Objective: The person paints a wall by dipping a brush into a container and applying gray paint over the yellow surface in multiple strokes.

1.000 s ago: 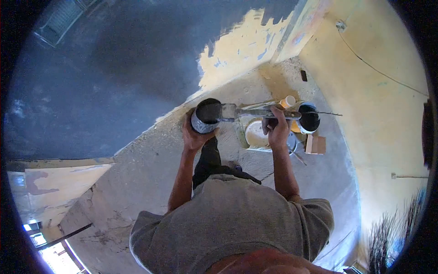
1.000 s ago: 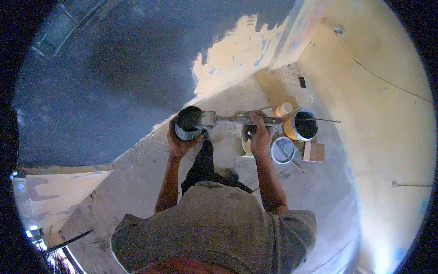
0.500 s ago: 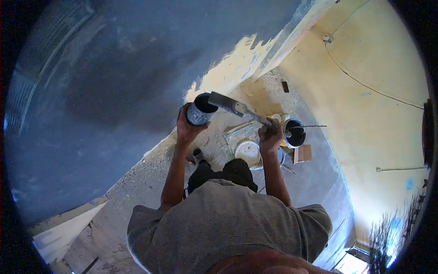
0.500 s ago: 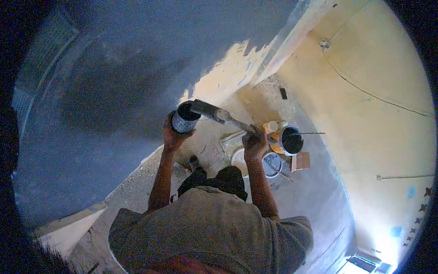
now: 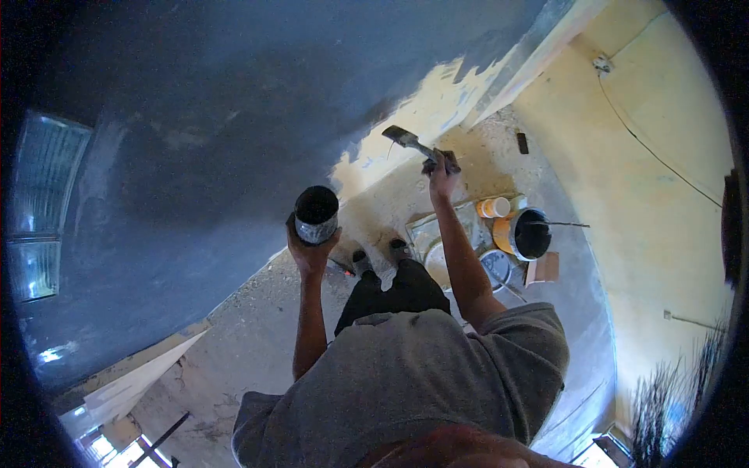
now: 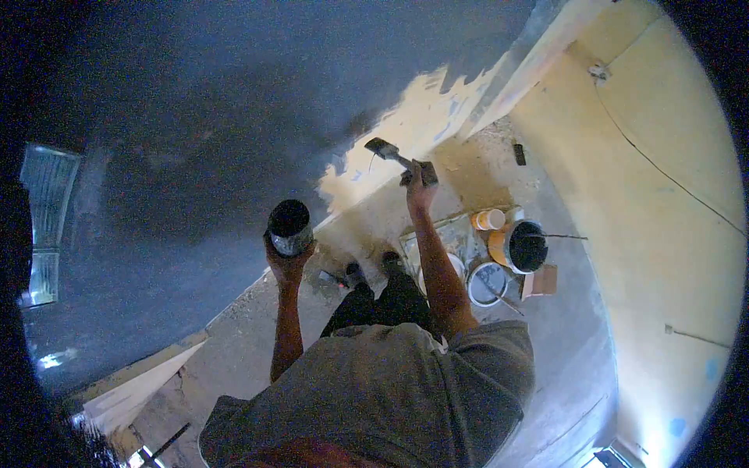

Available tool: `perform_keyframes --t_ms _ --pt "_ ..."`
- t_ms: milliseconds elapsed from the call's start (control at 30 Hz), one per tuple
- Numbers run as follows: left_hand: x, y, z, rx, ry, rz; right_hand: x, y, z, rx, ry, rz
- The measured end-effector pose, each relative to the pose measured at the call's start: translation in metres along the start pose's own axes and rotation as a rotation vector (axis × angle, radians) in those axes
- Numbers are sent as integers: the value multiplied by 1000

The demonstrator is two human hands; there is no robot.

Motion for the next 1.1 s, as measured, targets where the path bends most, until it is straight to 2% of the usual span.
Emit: perform_keyframes --t_ms 33,100,133,233,300,333,400,467,500,600,667,733,833,867,933,1000,1033,1100 --pt "-5 -4 -2 4 -27 -136 -1 9 12 5 6 16" --pt "6 -11 -4 -17 11 -129 10 17 34 43 80 14" --pt "11 -14 -3 -38 26 -119 13 26 40 78 74 -82" --pt "11 -25 1 -51 -17 -148 60 28 59 86 184 -28" --pt "-10 -30 8 -74 -77 -184 101 27 68 46 302 -11" --pt "-19 -32 14 -94 -147 -219 110 32 69 109 380 -53" --pt "-21 -37 24 -122 -170 -195 147 29 69 106 404 -47" --pt "-39 -38 32 -73 -144 -164 161 28 62 125 435 -66" --pt "-27 -43 37 -56 -189 -244 165 28 55 143 457 -88" --pt "-48 -48 40 -44 -140 -147 142 23 24 112 408 49" --pt "-53 -51 37 -32 -148 -156 115 16 -2 148 449 17" --pt "-55 -57 31 -21 -153 -170 67 13 -28 51 258 154" --pt "-54 -65 18 5 -52 -194 13 12 -58 65 140 91" --pt "-51 -69 15 -40 -10 -125 -9 13 -63 66 141 99" --pt "-26 -75 10 -85 32 -45 -60 22 -62 110 193 170" --pt "24 -86 6 -118 -288 -328 -88 28 -48 145 181 161" --pt "-46 -84 6 -95 -208 -242 -91 30 -35 169 221 175" --pt "-17 -92 -3 -82 -203 -293 -93 34 -8 192 231 162"
Point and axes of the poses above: each hand's wrist, its own y-axis towards the middle knuckle, its own z-axis out of the palm, x = y × z, the point moved 1 cm from there along y, towards the middle knuckle, and after that the axes turned 14 degrees about -x, right-handed, at the moved point
